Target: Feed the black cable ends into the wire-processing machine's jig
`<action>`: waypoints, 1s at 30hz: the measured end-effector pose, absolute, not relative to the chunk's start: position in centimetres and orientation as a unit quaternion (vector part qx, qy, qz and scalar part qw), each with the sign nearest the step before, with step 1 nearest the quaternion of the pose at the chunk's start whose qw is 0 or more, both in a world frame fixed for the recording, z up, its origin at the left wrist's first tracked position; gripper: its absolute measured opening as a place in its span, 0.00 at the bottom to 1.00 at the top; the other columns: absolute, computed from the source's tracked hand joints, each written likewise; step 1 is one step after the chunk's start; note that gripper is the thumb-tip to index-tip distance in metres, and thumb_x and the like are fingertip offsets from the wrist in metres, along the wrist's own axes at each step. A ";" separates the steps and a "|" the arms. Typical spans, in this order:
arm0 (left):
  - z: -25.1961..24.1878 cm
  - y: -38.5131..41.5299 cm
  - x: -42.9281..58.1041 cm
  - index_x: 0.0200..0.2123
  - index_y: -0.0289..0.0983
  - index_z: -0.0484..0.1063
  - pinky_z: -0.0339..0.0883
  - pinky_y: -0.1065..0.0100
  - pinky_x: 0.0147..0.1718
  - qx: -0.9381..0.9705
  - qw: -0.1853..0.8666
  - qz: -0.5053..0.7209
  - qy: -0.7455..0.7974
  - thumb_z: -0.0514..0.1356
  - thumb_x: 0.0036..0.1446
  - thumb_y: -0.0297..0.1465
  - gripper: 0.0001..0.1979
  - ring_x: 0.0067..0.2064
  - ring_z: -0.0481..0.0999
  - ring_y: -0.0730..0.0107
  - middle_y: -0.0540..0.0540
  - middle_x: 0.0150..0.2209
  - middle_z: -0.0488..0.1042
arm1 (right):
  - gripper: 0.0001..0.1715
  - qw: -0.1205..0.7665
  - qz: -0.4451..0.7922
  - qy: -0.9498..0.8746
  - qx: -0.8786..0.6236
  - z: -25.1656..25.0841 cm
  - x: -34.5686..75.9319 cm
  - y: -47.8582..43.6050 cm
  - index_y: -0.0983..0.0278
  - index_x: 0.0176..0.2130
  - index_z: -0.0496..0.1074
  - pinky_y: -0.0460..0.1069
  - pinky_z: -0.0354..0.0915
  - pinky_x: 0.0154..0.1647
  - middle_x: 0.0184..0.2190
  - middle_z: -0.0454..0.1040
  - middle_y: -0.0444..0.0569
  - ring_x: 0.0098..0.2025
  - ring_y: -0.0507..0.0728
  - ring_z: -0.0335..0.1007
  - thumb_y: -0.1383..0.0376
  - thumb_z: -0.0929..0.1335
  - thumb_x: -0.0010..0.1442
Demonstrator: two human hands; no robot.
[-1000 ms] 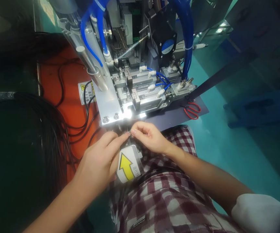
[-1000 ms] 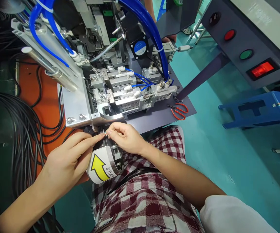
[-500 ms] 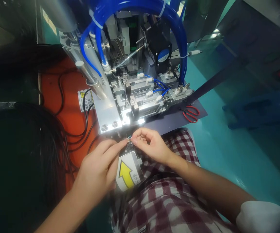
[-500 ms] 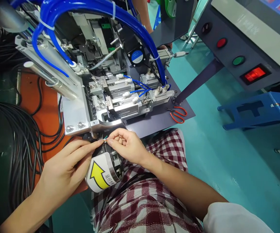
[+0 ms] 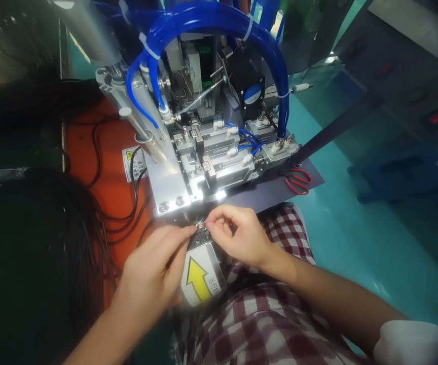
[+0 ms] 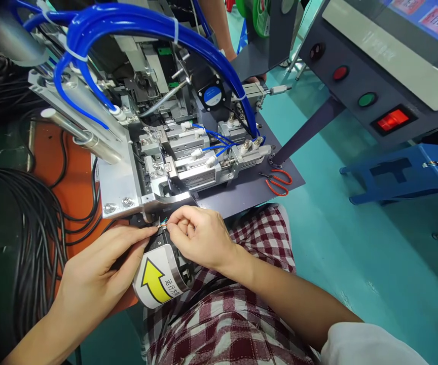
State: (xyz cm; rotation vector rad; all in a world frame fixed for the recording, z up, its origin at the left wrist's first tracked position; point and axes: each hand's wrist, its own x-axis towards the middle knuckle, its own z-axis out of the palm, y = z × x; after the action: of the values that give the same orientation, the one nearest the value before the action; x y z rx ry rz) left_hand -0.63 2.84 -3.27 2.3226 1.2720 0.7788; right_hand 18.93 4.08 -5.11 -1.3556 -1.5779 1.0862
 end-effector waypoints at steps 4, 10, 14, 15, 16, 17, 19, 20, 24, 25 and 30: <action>-3.4 2.8 -0.6 0.46 0.37 0.73 0.71 0.70 0.40 0.824 0.179 0.286 0.454 0.56 0.64 0.23 0.10 0.40 0.77 0.71 0.46 0.39 0.77 | 0.05 0.381 0.491 -0.575 -0.532 -5.4 19.0 4.1 0.64 0.32 0.74 0.46 0.61 0.26 0.23 0.70 0.43 0.24 0.50 0.64 0.65 0.68 0.59; -3.5 2.8 -0.8 0.47 0.36 0.74 0.71 0.70 0.42 0.827 0.187 0.285 0.448 0.56 0.64 0.23 0.11 0.41 0.77 0.70 0.45 0.40 0.77 | 0.05 0.388 0.573 -0.499 -0.523 -6.0 18.7 4.0 0.65 0.32 0.73 0.45 0.59 0.23 0.22 0.69 0.42 0.23 0.49 0.60 0.64 0.70 0.56; -3.6 2.6 -0.9 0.48 0.37 0.73 0.70 0.70 0.44 0.825 0.197 0.285 0.446 0.56 0.64 0.22 0.12 0.43 0.76 0.71 0.45 0.42 0.77 | 0.04 0.398 0.581 -0.497 -0.507 -6.0 18.6 4.3 0.65 0.31 0.72 0.44 0.56 0.23 0.21 0.66 0.40 0.22 0.48 0.58 0.66 0.70 0.56; -3.5 2.6 -0.9 0.49 0.37 0.73 0.70 0.70 0.44 0.825 0.199 0.285 0.445 0.56 0.64 0.22 0.12 0.44 0.76 0.71 0.45 0.42 0.77 | 0.04 0.403 0.588 -0.493 -0.499 -6.0 18.6 4.4 0.65 0.31 0.72 0.44 0.56 0.23 0.21 0.65 0.39 0.22 0.48 0.57 0.66 0.70 0.56; -3.5 2.6 -0.9 0.49 0.37 0.72 0.70 0.71 0.44 0.825 0.200 0.284 0.445 0.56 0.64 0.22 0.12 0.44 0.76 0.71 0.46 0.42 0.77 | 0.05 0.407 0.596 -0.487 -0.492 -6.0 18.6 4.5 0.65 0.31 0.71 0.44 0.56 0.23 0.21 0.64 0.39 0.22 0.47 0.56 0.65 0.70 0.56; -3.5 2.6 -0.9 0.49 0.37 0.72 0.70 0.71 0.44 0.826 0.200 0.284 0.445 0.56 0.64 0.22 0.12 0.43 0.76 0.72 0.46 0.42 0.77 | 0.05 0.408 0.605 -0.481 -0.485 -6.0 18.6 4.6 0.65 0.32 0.71 0.45 0.56 0.23 0.21 0.64 0.39 0.22 0.48 0.56 0.64 0.70 0.57; -3.3 2.6 -0.8 0.48 0.37 0.72 0.69 0.72 0.44 0.827 0.201 0.284 0.441 0.56 0.64 0.21 0.12 0.43 0.76 0.72 0.46 0.42 0.77 | 0.06 0.409 0.619 -0.473 -0.475 -6.1 18.5 4.7 0.64 0.32 0.70 0.45 0.56 0.23 0.22 0.64 0.40 0.23 0.48 0.57 0.63 0.69 0.58; -3.3 2.7 -0.8 0.48 0.36 0.72 0.69 0.72 0.44 0.828 0.203 0.284 0.439 0.56 0.64 0.21 0.12 0.43 0.76 0.72 0.46 0.41 0.77 | 0.06 0.408 0.621 -0.473 -0.473 -6.2 18.4 4.7 0.64 0.33 0.69 0.45 0.57 0.24 0.23 0.65 0.40 0.24 0.48 0.58 0.63 0.69 0.58; -3.1 2.7 -0.7 0.47 0.35 0.73 0.68 0.73 0.43 0.829 0.203 0.284 0.436 0.56 0.64 0.21 0.11 0.42 0.75 0.73 0.46 0.40 0.76 | 0.06 0.417 0.616 -0.470 -0.475 -6.6 18.2 4.6 0.64 0.33 0.69 0.46 0.61 0.28 0.26 0.67 0.42 0.27 0.50 0.62 0.63 0.69 0.58; -3.1 2.7 -0.7 0.47 0.35 0.73 0.68 0.73 0.43 0.829 0.202 0.284 0.438 0.56 0.64 0.21 0.11 0.42 0.75 0.73 0.46 0.40 0.76 | 0.07 0.419 0.614 -0.466 -0.479 -6.7 18.2 4.5 0.64 0.33 0.69 0.46 0.61 0.29 0.26 0.67 0.42 0.28 0.50 0.62 0.63 0.69 0.58; -3.4 2.7 -0.8 0.46 0.32 0.75 0.67 0.74 0.45 0.825 0.198 0.287 0.445 0.56 0.64 0.22 0.10 0.42 0.75 0.74 0.45 0.40 0.76 | 0.09 0.410 0.587 -0.464 -0.521 -6.4 18.6 3.9 0.65 0.33 0.71 0.46 0.60 0.27 0.24 0.66 0.42 0.26 0.50 0.61 0.61 0.67 0.60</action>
State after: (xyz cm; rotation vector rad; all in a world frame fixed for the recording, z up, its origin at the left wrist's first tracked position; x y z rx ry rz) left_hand -0.75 2.67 -3.38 2.3081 1.2443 0.8031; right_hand 18.58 3.94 -6.44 -1.3124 -1.1680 1.4792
